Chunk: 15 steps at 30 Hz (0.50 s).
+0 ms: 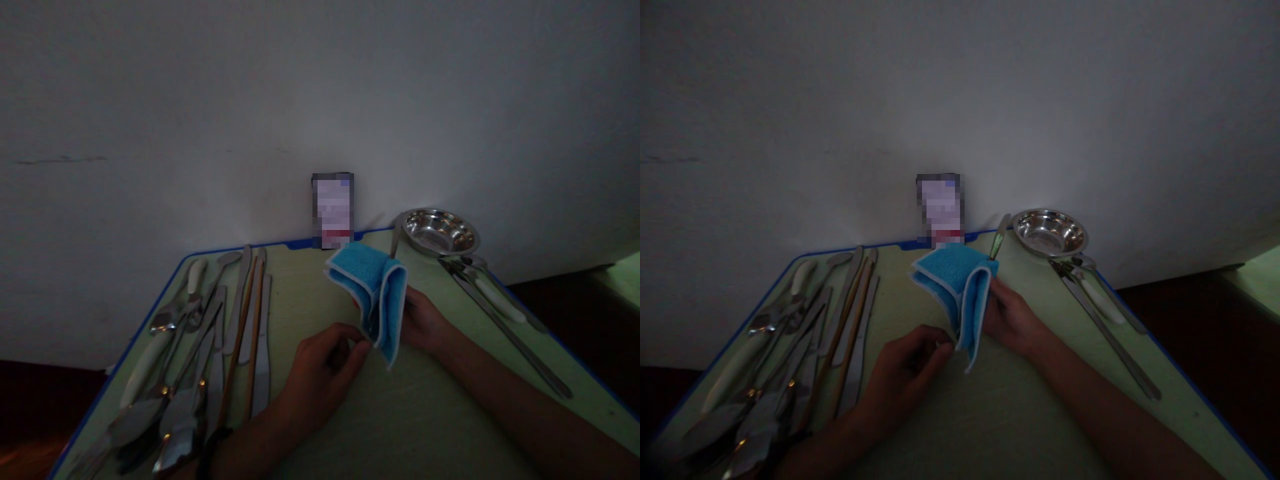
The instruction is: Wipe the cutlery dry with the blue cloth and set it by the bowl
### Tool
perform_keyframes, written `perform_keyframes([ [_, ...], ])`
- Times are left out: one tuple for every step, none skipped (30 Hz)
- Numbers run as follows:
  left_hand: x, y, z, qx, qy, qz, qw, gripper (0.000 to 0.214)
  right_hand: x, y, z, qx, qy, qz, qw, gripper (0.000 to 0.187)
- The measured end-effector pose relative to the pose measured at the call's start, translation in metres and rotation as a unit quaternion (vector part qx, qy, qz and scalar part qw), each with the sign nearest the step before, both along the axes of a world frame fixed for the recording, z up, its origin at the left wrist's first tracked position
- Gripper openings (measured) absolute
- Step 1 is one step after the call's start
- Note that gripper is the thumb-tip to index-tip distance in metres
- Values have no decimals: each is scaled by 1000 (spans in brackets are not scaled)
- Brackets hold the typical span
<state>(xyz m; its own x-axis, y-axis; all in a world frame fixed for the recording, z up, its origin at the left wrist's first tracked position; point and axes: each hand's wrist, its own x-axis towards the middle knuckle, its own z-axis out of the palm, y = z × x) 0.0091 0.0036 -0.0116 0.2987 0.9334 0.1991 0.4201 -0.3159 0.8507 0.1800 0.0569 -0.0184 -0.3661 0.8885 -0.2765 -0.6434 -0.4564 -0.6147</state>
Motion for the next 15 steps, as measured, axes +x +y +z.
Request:
perform_keyframes([
  [0, 0, 0, -2, 1, -2, 1000, 13, 0, 0, 1, 2, -4, 4, 1000, 10],
  [0, 0, 0, -5, 2, -3, 1000, 13, 0, -1, 2, 4, -8, 7, 1000, 11],
  [0, 0, 1, -10, 2, -4, 1000, 14, 0, -2, 2, 5, -14, 9, 1000, 11],
  [0, 0, 1, -14, 2, -3, 1000, 15, -1, -2, 3, 7, -22, 10, 1000, 12],
  [0, 0, 1, -19, 1, -2, 1000, 15, -1, -3, 3, 12, -32, 9, 999, 13],
  [0, 0, 1, -24, -1, 0, 1000, 16, -1, -3, 4, 18, -43, 8, 999, 15],
  [0, 0, 1, -29, -2, 1, 1000, 16, -2, -3, 4, 25, -54, 6, 998, 16],
  [1, 0, 1, -32, -3, 3, 999, 16, -2, -4, 4, 33, -62, 4, 998, 17],
  [1, 1, 1, -35, -4, 4, 999, 17, -3, -4, 4, 38, -66, 1, 997, 17],
  [1, 1, 1, -39, -3, 4, 999, 17, -3, -4, 3, 42, -65, -2, 997, 17],
  [2, 1, 1, -44, -2, 5, 999, 17, -3, -4, 3, 43, -60, -3, 997, 16],
  [2, 2, 1, -49, -1, 7, 999, 18, -3, -3, 3, 42, -53, -4, 998, 16],
  [2, 2, 1, -55, 1, 12, 998, 18, -3, -3, 3, 40, -47, -4, 998, 15],
  [2, 3, 1, -61, 3, 18, 998, 18, -4, -2, 2, 38, -41, -3, 998, 15],
  [3, 3, 1, -69, 6, 24, 997, 19, -4, -2, 2, 37, -36, -4, 999, 15],
])
